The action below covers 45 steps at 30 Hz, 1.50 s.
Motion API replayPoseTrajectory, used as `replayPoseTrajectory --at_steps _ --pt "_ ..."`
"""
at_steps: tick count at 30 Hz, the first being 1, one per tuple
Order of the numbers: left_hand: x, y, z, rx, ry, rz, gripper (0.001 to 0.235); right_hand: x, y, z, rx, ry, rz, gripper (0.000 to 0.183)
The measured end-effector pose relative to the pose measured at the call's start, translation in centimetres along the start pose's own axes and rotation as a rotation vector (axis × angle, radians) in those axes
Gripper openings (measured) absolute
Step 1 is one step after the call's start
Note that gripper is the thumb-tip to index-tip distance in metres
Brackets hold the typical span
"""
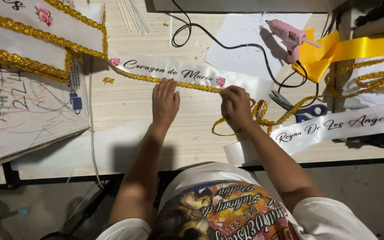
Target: The person decorates a white sash with a gold glittery trim. They use a hot glue gun to apply adhesive to the sash and press the trim onto it. The person then uses scissors to cut the excess trim and places the finished sash on the table.
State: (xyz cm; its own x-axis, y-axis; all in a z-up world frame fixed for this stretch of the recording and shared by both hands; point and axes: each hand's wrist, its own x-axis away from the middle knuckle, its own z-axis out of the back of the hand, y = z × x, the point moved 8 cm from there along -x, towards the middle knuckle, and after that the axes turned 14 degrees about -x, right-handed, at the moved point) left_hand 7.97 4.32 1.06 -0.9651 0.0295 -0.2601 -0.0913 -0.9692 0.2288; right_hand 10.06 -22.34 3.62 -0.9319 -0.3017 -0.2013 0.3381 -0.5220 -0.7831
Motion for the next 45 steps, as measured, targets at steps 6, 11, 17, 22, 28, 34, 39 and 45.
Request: replayPoseTrajectory --at_steps 6,11,17,22,28,34,39,45 --pt "1.0 0.2 -1.4 -0.127 0.058 -0.063 0.043 0.3 2.7 2.0 -0.567 0.251 -0.845 0.018" --pt "0.5 0.8 0.1 -0.139 0.079 -0.068 0.044 0.8 8.5 -1.5 -0.449 0.237 -0.526 0.014" --pt "0.4 1.9 1.9 -0.169 0.176 -0.153 0.039 -3.1 -10.8 -3.3 -0.072 0.056 0.343 0.014" --pt "0.8 0.9 0.6 -0.088 0.136 -0.075 0.040 -2.2 -8.3 -6.8 0.062 -0.076 0.335 0.020" --pt "0.8 3.7 0.5 -0.085 0.027 -0.390 0.046 -2.3 -8.4 -6.9 0.135 -0.121 0.317 0.021" --pt "1.4 3.1 -0.8 -0.105 0.028 -0.363 0.049 -0.9 -5.9 -5.8 -0.012 -0.135 0.178 0.021" --pt "1.3 3.0 -0.6 -0.089 0.046 -0.360 0.048 -0.4 -5.4 -3.2 0.207 0.026 0.126 0.029" --pt "1.1 3.3 -0.1 -0.102 0.066 -0.368 0.048 -3.7 -9.1 -6.1 0.187 -0.107 0.245 0.029"
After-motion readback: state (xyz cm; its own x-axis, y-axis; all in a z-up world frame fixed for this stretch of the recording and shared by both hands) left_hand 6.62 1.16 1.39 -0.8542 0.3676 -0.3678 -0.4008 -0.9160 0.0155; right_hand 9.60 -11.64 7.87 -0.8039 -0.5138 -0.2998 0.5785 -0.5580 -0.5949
